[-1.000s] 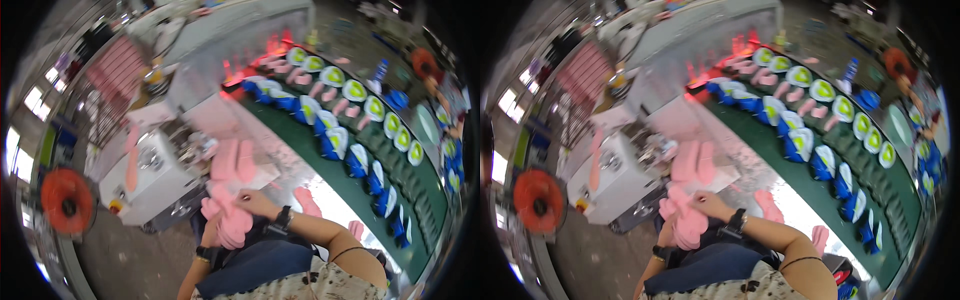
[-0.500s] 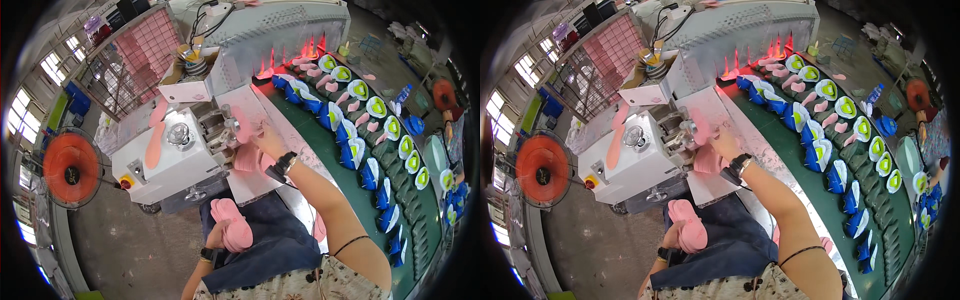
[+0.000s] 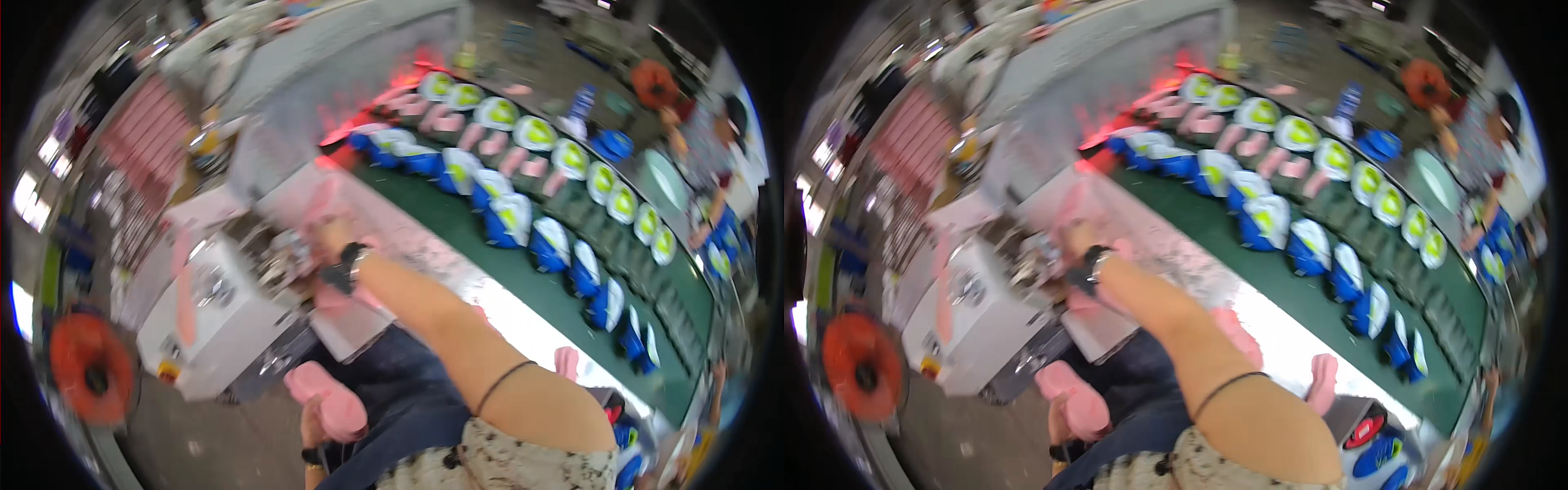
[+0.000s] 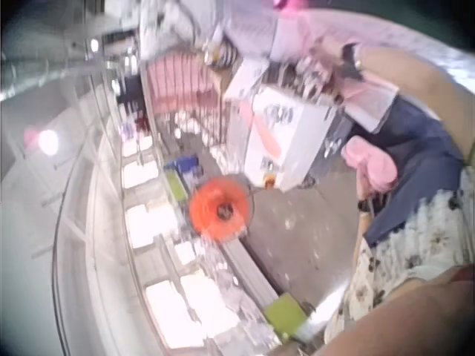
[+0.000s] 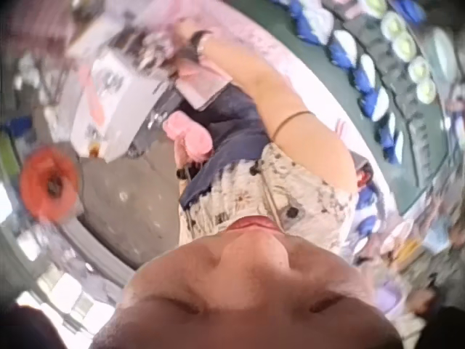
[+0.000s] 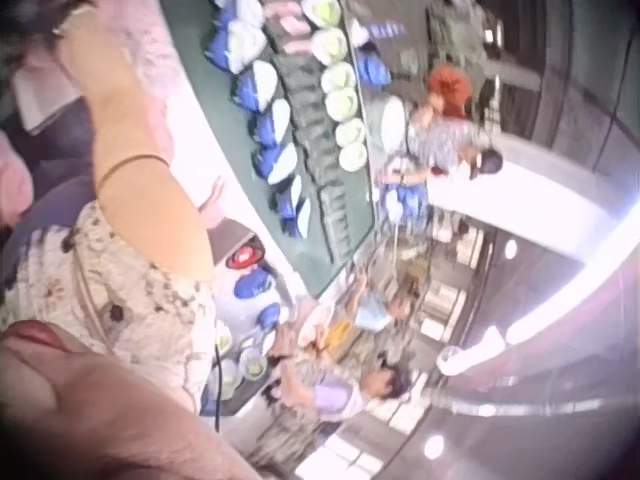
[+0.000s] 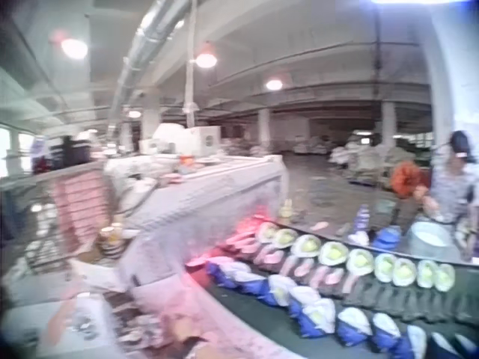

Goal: The person assembles pink slipper components by hand in a factory setting. They repeatedly pick up pink slipper insoles and place them into blue and green molds on a conveyor belt. The person also stacks finished pink slipper parts on a nearby table.

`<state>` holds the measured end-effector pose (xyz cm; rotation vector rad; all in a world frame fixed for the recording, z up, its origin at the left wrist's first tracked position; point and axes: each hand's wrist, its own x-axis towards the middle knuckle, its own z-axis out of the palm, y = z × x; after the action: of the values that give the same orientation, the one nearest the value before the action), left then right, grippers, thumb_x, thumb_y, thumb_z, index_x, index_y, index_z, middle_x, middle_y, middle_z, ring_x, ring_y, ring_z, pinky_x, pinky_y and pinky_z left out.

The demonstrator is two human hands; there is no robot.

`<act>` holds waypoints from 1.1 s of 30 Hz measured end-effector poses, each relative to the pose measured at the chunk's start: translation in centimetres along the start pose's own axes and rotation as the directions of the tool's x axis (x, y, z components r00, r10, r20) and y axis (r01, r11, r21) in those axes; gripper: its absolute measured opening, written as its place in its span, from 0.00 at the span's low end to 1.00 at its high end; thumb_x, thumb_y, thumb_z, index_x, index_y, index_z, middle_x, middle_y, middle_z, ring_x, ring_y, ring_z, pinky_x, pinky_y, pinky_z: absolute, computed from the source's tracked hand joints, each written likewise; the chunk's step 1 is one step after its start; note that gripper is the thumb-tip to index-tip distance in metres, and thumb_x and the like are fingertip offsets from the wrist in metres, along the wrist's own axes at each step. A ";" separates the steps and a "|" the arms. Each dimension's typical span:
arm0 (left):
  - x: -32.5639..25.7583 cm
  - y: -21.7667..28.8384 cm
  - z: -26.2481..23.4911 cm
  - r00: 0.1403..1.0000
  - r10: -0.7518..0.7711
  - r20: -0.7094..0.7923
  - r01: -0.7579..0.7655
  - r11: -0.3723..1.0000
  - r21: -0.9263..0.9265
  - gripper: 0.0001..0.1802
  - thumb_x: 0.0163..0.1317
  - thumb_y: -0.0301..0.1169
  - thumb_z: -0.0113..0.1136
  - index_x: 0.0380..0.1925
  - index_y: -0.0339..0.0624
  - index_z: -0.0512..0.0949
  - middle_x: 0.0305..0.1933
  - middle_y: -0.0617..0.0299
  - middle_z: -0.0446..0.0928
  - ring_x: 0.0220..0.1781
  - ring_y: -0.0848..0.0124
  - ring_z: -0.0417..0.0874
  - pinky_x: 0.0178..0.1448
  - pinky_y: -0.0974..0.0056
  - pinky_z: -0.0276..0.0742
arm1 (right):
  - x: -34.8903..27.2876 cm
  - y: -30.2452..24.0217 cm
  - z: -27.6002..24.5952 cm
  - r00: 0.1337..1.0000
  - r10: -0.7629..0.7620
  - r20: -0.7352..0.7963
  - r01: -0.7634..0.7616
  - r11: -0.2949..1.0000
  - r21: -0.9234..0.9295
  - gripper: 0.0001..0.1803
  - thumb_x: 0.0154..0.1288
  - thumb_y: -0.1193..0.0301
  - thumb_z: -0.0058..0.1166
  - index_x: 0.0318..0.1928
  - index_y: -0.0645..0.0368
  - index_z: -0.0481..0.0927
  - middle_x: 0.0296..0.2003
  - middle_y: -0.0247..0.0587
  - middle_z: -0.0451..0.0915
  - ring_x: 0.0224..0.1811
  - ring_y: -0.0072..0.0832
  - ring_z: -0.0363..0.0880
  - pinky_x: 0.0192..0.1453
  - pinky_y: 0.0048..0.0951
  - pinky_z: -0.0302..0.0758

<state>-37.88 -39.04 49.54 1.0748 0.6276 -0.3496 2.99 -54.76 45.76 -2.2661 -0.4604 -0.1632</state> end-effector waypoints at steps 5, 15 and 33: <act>1.9 1.6 4.5 0.980 -0.105 0.168 0.151 0.944 -0.294 0.23 0.59 0.38 0.54 0.51 0.35 0.72 0.50 0.52 0.77 0.52 0.59 0.78 0.57 0.54 0.75 | -2.1 7.6 -8.5 0.825 0.482 -0.296 -0.201 0.739 0.643 0.13 0.63 0.63 0.53 0.41 0.61 0.75 0.31 0.49 0.79 0.28 0.36 0.82 0.29 0.36 0.78; 3.9 1.9 8.2 0.971 -0.144 0.189 0.183 0.961 -0.207 0.25 0.58 0.40 0.56 0.53 0.40 0.70 0.48 0.54 0.78 0.49 0.58 0.79 0.55 0.53 0.76 | -25.5 36.3 -42.2 0.392 0.539 -0.746 -0.763 0.644 0.065 0.12 0.49 0.72 0.57 0.34 0.65 0.75 0.26 0.46 0.80 0.19 0.35 0.79 0.25 0.34 0.76; 4.6 2.6 9.7 0.998 0.035 -0.058 -0.035 0.999 0.006 0.17 0.69 0.35 0.51 0.52 0.34 0.74 0.49 0.58 0.77 0.49 0.68 0.79 0.55 0.63 0.75 | -24.3 -10.9 -14.0 0.915 0.062 0.399 -0.219 0.906 0.362 0.16 0.65 0.59 0.49 0.33 0.60 0.77 0.30 0.55 0.79 0.31 0.51 0.79 0.36 0.43 0.74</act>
<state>-29.91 -46.42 51.69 1.1027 0.6587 -0.2906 -23.18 -65.14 56.36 -1.9092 -0.4728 0.4222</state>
